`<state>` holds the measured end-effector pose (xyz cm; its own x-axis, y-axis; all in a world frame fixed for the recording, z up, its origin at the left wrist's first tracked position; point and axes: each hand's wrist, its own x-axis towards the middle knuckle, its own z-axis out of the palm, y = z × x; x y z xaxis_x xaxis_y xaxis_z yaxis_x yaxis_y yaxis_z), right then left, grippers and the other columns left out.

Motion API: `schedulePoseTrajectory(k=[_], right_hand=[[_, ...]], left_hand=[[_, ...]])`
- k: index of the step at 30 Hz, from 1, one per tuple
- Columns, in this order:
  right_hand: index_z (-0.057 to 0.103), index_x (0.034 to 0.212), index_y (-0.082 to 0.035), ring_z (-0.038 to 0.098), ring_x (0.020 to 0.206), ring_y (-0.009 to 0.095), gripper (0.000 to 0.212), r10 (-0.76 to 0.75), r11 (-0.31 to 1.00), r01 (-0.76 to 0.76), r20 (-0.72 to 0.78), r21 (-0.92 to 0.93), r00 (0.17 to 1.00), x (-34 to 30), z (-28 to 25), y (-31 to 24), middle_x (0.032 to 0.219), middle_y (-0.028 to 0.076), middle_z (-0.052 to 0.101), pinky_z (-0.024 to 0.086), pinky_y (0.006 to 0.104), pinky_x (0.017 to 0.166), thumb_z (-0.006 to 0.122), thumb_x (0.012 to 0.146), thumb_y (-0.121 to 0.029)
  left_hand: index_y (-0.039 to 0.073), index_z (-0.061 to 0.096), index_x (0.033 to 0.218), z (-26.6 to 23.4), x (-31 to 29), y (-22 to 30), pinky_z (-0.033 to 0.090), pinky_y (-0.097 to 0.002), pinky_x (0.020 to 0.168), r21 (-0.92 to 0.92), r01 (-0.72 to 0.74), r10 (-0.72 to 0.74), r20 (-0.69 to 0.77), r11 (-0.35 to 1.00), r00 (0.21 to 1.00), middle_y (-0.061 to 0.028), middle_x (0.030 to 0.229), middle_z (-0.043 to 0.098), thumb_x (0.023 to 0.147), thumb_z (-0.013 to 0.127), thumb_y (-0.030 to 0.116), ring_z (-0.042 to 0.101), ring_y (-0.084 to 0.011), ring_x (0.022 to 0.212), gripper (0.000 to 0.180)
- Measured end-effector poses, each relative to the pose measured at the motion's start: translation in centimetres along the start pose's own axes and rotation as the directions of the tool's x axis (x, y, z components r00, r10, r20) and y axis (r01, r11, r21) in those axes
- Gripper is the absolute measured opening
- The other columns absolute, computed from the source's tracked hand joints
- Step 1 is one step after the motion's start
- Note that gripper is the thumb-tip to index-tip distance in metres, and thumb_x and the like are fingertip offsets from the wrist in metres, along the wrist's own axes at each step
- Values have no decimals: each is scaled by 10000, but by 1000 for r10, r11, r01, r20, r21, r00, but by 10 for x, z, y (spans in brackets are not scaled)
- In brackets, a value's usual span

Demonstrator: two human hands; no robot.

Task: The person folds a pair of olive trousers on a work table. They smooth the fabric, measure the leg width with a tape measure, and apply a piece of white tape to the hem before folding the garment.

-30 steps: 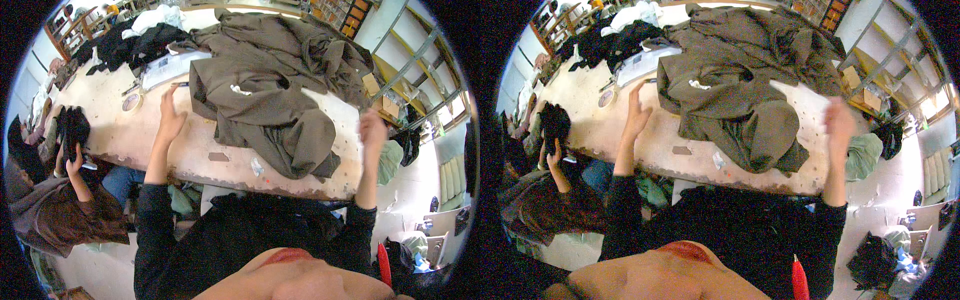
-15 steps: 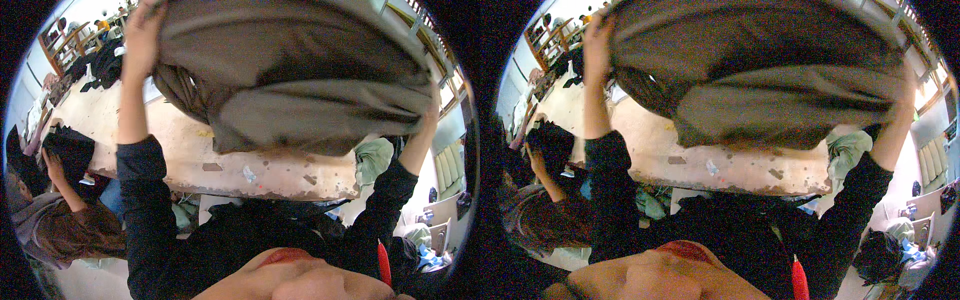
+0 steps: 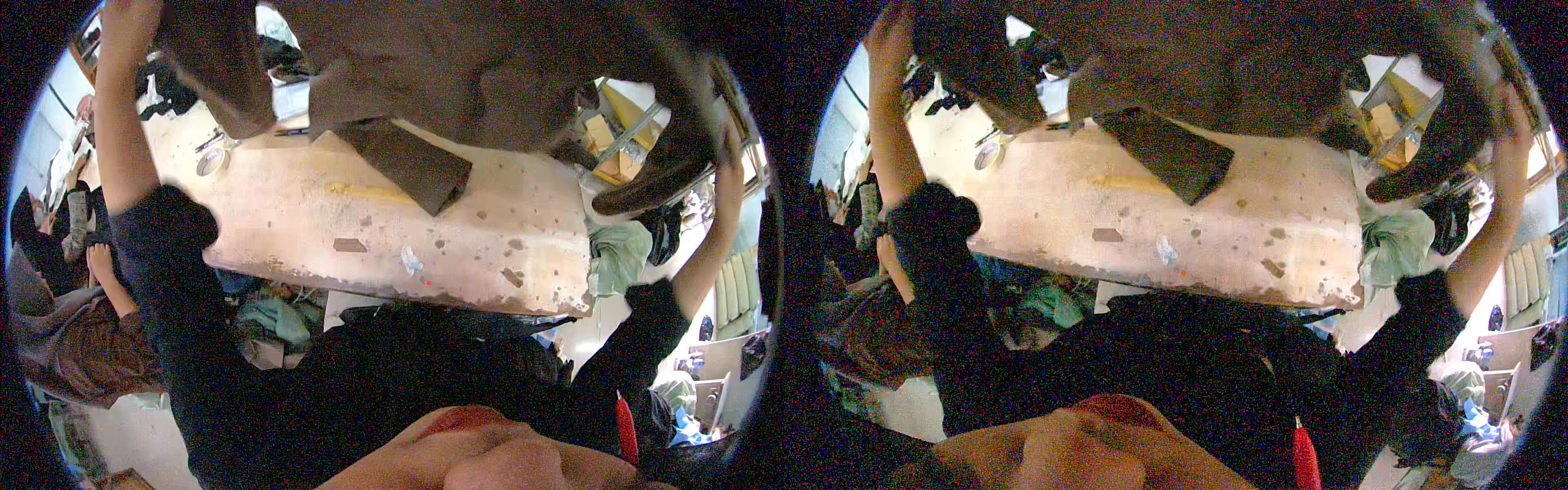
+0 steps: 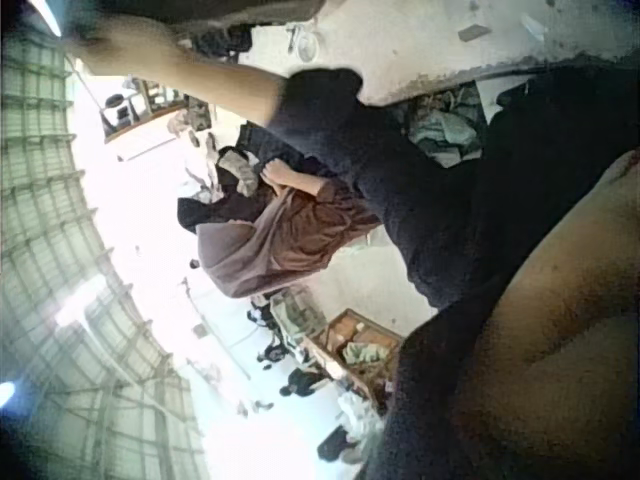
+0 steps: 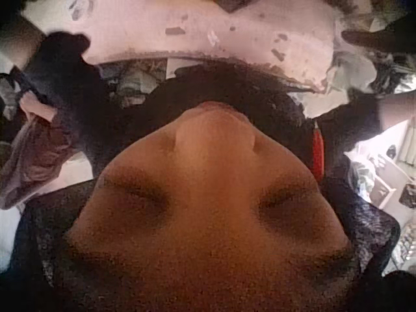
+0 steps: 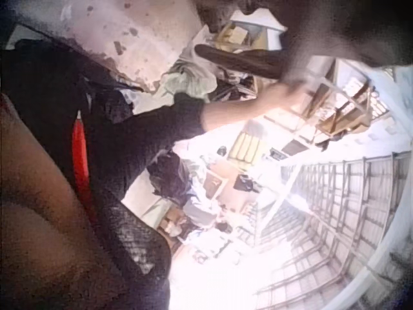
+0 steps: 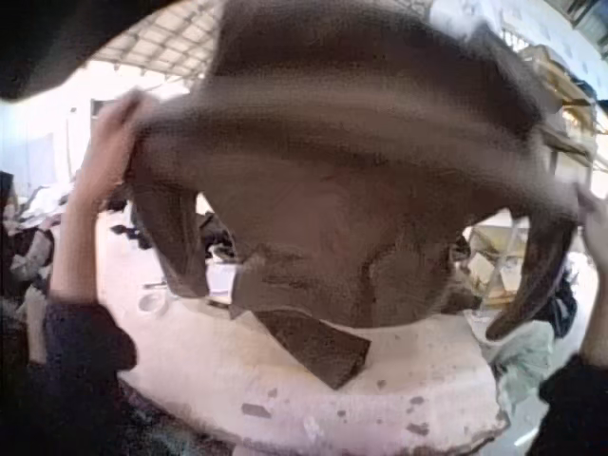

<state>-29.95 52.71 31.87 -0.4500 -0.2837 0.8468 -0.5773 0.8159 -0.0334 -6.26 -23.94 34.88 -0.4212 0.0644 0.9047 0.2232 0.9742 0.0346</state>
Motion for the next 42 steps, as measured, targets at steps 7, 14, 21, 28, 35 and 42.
schedulePoseTrajectory(k=[7, 14, 21, 28, 35, 42], right_hand=[[654, 1256, -75, 586, 1243, 286, 422, 131, 894, -441, 898, 76, 420, -226, 33, -179, 1312, 111, 644, 420, 375, 1070, 716, 845, -148], [324, 1538, -334, 200, 1488, 398, 595, 152, 988, -44, 852, -150, 502, -252, 148, -276, 1617, 72, 279, 176, 650, 1150, 428, 992, -548], [354, 1528, -306, 233, 1478, 392, 586, -127, 991, 46, 762, 127, 636, -254, 145, -290, 1601, 106, 304, 191, 613, 1158, 431, 994, -535], [284, 1550, -344, 209, 1449, 501, 680, -100, 993, 23, 698, 119, 709, -257, 202, -292, 1618, 141, 242, 158, 704, 1120, 442, 953, -629], [345, 1531, -299, 254, 1439, 483, 631, -13, 988, -91, 658, 123, 753, -203, 280, -293, 1563, 176, 349, 205, 658, 1132, 448, 975, -579], [324, 1540, -276, 211, 1476, 413, 661, -197, 975, -16, 895, 221, 401, -262, 145, -338, 1606, 130, 267, 195, 626, 1150, 555, 950, -464]], left_hand=[[39, 647, 1214, 3, -231, 116, 432, -358, 1043, -33, 750, -229, 942, 661, 244, -96, 1213, 652, 843, 714, 127, 594, -250, 1158, 387], [305, 428, 1478, 135, -269, 178, 115, -705, 1119, 57, 301, -177, 905, 952, 387, -13, 1602, 328, 874, 606, 600, 216, -407, 1485, 695], [260, 452, 1468, 144, -282, 188, 166, -557, 1176, -176, 229, 40, 865, 957, 500, -48, 1593, 337, 944, 602, 406, 226, -351, 1495, 564], [320, 362, 1515, 209, -290, 185, 164, -620, 1161, -193, 66, 109, 771, 979, 627, -30, 1613, 291, 956, 523, 546, 202, -448, 1475, 624], [257, 409, 1491, 268, -241, 166, 176, -613, 1160, 21, 65, -54, 820, 998, 569, -38, 1586, 351, 976, 502, 518, 255, -383, 1476, 585], [245, 459, 1456, 148, -305, 225, 261, -560, 1130, -310, 106, 235, 867, 945, 440, -50, 1541, 396, 957, 581, 298, 279, -351, 1464, 517]])
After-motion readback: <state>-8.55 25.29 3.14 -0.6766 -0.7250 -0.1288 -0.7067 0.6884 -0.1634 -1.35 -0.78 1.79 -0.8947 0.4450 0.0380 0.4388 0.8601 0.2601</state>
